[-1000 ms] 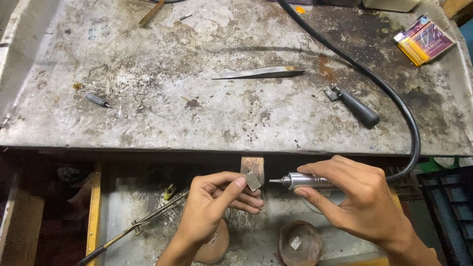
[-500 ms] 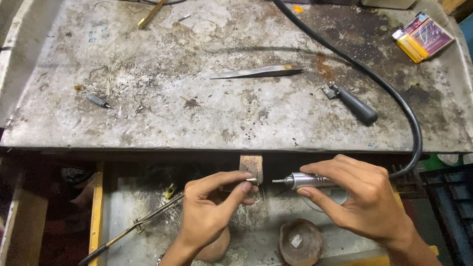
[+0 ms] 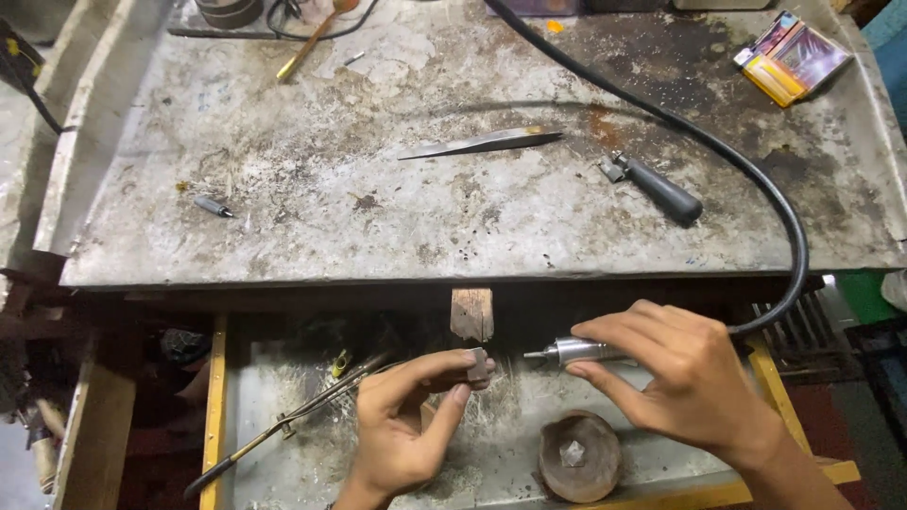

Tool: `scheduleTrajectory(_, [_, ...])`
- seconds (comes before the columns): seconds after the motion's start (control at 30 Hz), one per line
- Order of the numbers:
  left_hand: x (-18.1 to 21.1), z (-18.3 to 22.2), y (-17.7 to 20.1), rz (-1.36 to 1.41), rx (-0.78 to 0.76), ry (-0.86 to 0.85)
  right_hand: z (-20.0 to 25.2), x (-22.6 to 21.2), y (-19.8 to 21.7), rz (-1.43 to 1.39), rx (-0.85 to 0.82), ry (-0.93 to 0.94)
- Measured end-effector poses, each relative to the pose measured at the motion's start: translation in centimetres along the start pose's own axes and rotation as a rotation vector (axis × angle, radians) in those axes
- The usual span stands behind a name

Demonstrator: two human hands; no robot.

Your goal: Polishing a small metal jewelry component using a handheld rotary tool at a workshop bench.

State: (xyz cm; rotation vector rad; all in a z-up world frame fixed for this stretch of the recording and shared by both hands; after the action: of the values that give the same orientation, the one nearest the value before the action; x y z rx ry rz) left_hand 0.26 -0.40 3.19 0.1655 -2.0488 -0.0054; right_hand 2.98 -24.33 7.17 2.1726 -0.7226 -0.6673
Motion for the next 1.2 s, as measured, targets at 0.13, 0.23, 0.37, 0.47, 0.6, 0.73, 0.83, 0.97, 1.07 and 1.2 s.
scheduleTrajectory(0.13, [-0.1, 1.0, -1.0, 0.249, -0.014, 0.135, 1.4, 0.1, -0.3, 0.034, -0.020, 0.007])
scheduleTrajectory(0.23, [-0.8, 1.5, -1.7, 0.499, 0.035, 0.270, 1.7, -0.1, 0.3, 0.028, 0.006, 0.023])
scheduleTrajectory(0.37, [-1.9, 1.9, -2.2, 0.556, 0.096, 0.483, 1.9, -0.3, 0.8, 0.012, 0.023, 0.024])
scheduleTrajectory(0.47, [-2.2, 2.2, -2.4, 0.597, 0.108, 0.569, 1.9, -0.4, 0.9, 0.009, 0.030, 0.024])
scheduleTrajectory(0.6, [-1.2, 1.8, -2.6, 0.531, 0.041, 0.510, 2.1, -0.2, 1.0, -0.003, 0.036, 0.006])
scheduleTrajectory(0.73, [-1.2, 1.6, -2.8, 0.462, 0.043, 0.541, 1.9, -0.3, 1.0, -0.010, 0.048, 0.028])
scheduleTrajectory(0.83, [-1.3, 1.4, -2.9, 0.413, 0.056, 0.567, 1.5, -0.4, 1.1, -0.012, 0.061, 0.030])
scheduleTrajectory(0.97, [-2.5, 1.2, -2.9, 0.405, 0.194, 0.739, 0.2, -0.8, 1.5, -0.022, 0.097, 0.042])
scheduleTrajectory(1.07, [-3.5, 1.0, -2.8, 0.433, 0.274, 0.822, -1.2, -1.0, 1.9, -0.033, 0.131, 0.052])
scheduleTrajectory(1.2, [-3.8, 0.0, -2.5, 0.421, 0.271, 0.850, -3.3, -0.9, 1.5, -0.031, 0.115, 0.079])
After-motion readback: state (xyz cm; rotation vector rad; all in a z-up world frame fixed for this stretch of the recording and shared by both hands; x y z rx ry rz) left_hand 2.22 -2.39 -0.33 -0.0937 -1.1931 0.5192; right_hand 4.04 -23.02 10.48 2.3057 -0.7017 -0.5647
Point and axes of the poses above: each hand's wrist, its own z-axis away from the middle knuckle, its own y-axis out of the back of the hand, x = y × z, the point moved 5 cm from there along -z, towards the middle knuckle, and after that the axes turned 7 degrees about x, right-handed, at the moved point
